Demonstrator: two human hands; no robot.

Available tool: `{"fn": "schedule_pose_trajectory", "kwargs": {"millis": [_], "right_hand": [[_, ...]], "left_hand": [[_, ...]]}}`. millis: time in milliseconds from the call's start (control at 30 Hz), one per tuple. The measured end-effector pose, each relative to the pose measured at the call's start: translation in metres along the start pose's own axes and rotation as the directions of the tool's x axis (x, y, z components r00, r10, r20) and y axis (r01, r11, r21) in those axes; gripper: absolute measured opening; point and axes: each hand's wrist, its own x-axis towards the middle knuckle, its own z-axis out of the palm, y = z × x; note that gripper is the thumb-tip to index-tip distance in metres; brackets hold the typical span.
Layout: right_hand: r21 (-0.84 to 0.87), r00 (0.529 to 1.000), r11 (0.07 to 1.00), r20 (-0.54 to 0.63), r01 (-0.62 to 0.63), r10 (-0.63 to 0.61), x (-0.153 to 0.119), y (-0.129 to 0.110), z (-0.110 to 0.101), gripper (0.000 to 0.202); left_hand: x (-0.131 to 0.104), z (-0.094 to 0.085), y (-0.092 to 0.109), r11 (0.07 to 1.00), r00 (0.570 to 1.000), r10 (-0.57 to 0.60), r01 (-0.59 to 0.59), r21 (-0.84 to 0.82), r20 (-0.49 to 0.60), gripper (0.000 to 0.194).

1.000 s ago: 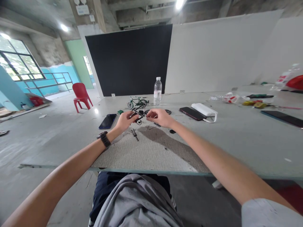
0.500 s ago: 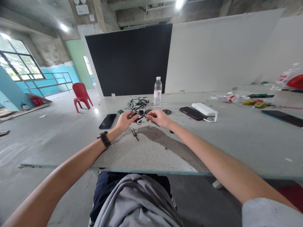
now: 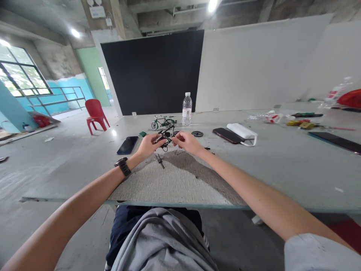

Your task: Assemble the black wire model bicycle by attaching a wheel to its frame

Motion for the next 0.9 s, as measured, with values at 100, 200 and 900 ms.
{"fn": "schedule_pose_trajectory", "kwargs": {"millis": [100,200,900], "right_hand": [[0.040,1.000,0.999,-0.001,-0.025,0.025,0.000,-0.001,0.004,0.055],[0.075,0.999,0.997,0.017,-0.034,0.033,0.000,0.000,0.005,0.056],[0.152,0.996,0.986,0.036,0.075,-0.081,-0.002,-0.013,0.015,0.043]], "left_hand": [[-0.002,0.000,0.004,1.000,1.000,0.020,-0.020,-0.005,0.018,0.034],[-0.003,0.001,0.006,0.996,0.999,-0.017,0.019,-0.083,0.033,0.030],[-0.005,0.000,0.005,0.873,0.917,-0.091,0.261,-0.411,0.389,0.035]]}}
